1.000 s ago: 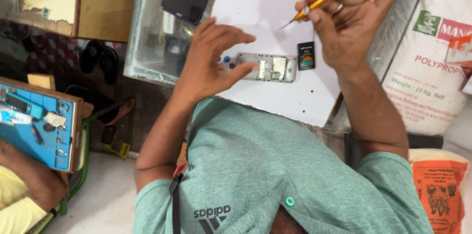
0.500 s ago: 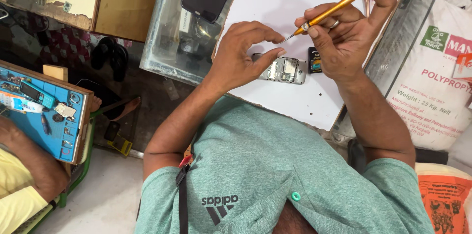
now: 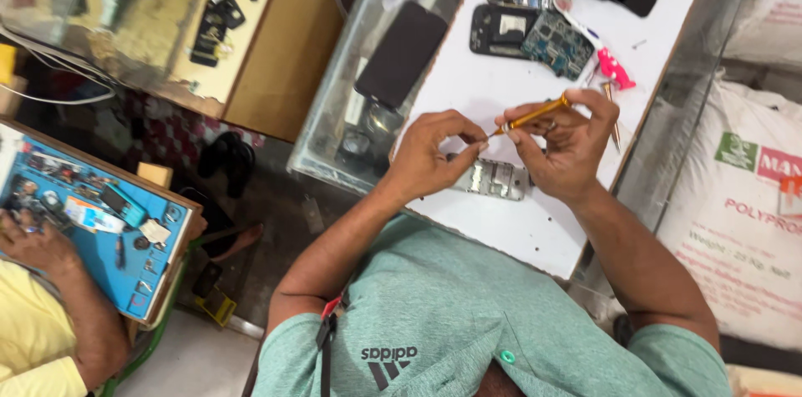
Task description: The person disassembles a silver mobile phone using a screwdriver, removes the battery, and manipulates internal components. They then handle a black phone, removing its back cover and battery, and place parts on the workbench.
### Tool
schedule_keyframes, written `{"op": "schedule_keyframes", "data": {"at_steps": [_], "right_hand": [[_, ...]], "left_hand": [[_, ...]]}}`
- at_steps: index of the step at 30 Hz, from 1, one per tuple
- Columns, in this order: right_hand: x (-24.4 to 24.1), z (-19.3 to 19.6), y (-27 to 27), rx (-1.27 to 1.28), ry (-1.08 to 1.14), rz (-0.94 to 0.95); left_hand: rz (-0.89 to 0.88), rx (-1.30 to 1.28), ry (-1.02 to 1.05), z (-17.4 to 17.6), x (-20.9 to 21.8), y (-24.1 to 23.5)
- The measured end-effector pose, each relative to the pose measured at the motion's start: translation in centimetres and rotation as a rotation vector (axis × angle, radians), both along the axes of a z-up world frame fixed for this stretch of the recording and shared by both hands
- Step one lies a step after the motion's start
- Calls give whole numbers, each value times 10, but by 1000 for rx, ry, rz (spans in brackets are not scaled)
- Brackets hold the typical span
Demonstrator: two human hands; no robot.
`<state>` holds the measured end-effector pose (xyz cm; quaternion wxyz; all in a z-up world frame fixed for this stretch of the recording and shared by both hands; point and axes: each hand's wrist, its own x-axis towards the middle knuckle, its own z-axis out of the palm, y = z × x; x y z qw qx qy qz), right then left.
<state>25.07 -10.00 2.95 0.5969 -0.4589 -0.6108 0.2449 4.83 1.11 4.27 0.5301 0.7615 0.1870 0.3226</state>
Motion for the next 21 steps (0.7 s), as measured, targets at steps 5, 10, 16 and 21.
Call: {"op": "schedule_keyframes", "data": {"at_steps": [5, 10, 16, 21], "right_hand": [[0, -3, 0, 70, -121, -14], [-2, 2, 2, 145, -207, -20], [0, -6, 1, 173, -318, -38], [-1, -1, 5, 237, -336, -45]], "left_hand": [[50, 117, 1, -5, 0, -5], [64, 157, -12, 0, 1, -2], [92, 215, -8, -12, 0, -4], [56, 165, 16, -6, 2, 0]]}}
